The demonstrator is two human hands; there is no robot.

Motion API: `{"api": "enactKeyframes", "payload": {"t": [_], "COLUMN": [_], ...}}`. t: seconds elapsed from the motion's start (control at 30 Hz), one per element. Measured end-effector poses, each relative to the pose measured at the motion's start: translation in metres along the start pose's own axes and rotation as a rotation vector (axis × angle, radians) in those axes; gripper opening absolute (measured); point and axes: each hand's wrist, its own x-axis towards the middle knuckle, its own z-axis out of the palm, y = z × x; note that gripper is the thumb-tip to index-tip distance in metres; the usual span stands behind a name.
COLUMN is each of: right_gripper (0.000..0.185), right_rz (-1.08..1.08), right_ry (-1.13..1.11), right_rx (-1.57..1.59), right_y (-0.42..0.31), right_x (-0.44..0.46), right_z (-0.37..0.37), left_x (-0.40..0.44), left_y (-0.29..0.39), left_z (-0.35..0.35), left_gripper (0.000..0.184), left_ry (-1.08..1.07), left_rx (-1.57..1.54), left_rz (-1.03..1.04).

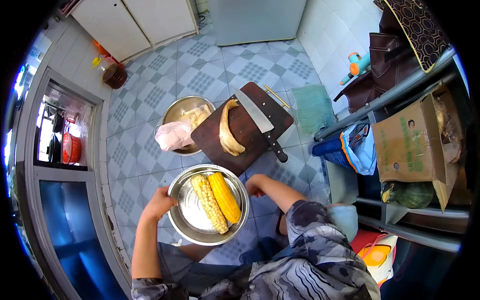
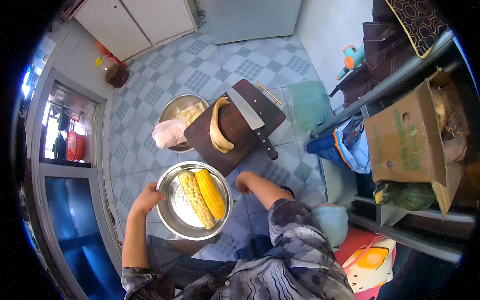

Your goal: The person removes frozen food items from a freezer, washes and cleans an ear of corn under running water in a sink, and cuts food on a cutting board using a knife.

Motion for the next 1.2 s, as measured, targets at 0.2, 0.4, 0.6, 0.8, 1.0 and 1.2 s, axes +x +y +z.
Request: {"api": "enactKeyframes", "payload": {"t": [0.2,0.4,0.6,0.8,1.0,1.2], "right_gripper": [0.031,0.024,0.025,0.021,0.052,0.073], "right_rz": [-0.131,-0.208,-0.260,-0.402,-0.459,-0.484], "right_ry": [-0.138,0.514,0.822,1.240,1.474,1.714], "right_rx": [-0.551,-0.610,-0.411,-0.030,0.379,0.707], "right_y": [-0.012,-0.018,-0.001,0.033,-0.018,-0.037], "right_x": [-0.034,-0.176,-0.248,-0.328,-0.296,-0.266], "right_z": [-0.013,-0.031,0.007,0.060,0.134,0.127], "left_x": [0.016,-0.006,-0.043,-0.057,-0.068,-0.071], "left_y": [0.015,0.021,0.026,0.038,0.049,0.063], "left_z": [0.001,0.012,0.024,0.026,0.046,0.060], "left_gripper": [0.040,0.046,0.039,0.027,0.028,0.029], "left_ry": [-0.065,0.008,0.031,0.077,0.141,0.130], "left_rx": [0.041,-0.027,0.030,-0.058,-0.290,-0.336], "left_rz": [0.025,0.057,0.152,0.131,0.228,0.309]}}
